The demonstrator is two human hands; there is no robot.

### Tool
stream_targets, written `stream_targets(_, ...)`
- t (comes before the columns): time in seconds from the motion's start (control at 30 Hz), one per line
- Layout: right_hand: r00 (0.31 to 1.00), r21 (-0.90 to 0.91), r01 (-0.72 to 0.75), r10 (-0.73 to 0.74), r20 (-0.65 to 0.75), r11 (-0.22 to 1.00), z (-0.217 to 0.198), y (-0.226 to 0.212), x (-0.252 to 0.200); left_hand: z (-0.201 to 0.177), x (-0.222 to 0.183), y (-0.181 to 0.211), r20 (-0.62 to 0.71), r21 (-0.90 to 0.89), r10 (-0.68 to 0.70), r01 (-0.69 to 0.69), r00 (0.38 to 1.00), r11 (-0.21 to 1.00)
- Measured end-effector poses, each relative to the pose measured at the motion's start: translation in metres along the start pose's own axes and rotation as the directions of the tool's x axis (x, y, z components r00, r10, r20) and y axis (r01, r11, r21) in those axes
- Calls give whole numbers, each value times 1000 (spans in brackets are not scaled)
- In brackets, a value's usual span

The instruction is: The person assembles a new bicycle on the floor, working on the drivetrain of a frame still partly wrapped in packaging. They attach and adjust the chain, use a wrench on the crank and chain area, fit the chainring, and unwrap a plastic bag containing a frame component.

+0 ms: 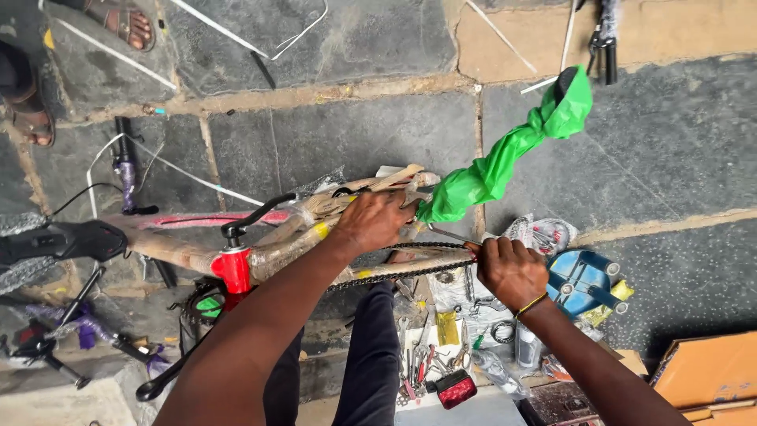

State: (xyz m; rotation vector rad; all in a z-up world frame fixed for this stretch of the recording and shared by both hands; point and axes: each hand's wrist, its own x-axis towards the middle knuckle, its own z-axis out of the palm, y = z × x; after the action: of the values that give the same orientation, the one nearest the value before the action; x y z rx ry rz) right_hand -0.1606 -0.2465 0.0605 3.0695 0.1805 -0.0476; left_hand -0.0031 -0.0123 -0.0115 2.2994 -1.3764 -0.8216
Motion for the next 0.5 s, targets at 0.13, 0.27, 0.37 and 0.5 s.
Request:
stream_targets(0.13, 999, 19, 4, -5, 46, 1000, -12, -12, 2, -24, -4, 3, 12, -24, 0, 0, 1000, 1000)
stream_targets(0.27, 996, 89, 49, -55, 70, 995, -36, -29, 8, -6, -17, 5, -79, -20, 0, -2, 997, 1000)
stream_targets(0.37, 969, 65, 135, -145, 201, 989, -16, -12, 10, -3, 5, -19, -152, 94, -24, 38, 988, 995)
stream_targets(0.5, 697, 30, 102, -93, 711, 994, -41, -5, -31, 9, -2, -41, -229, 13, -456, 472, 860, 882)
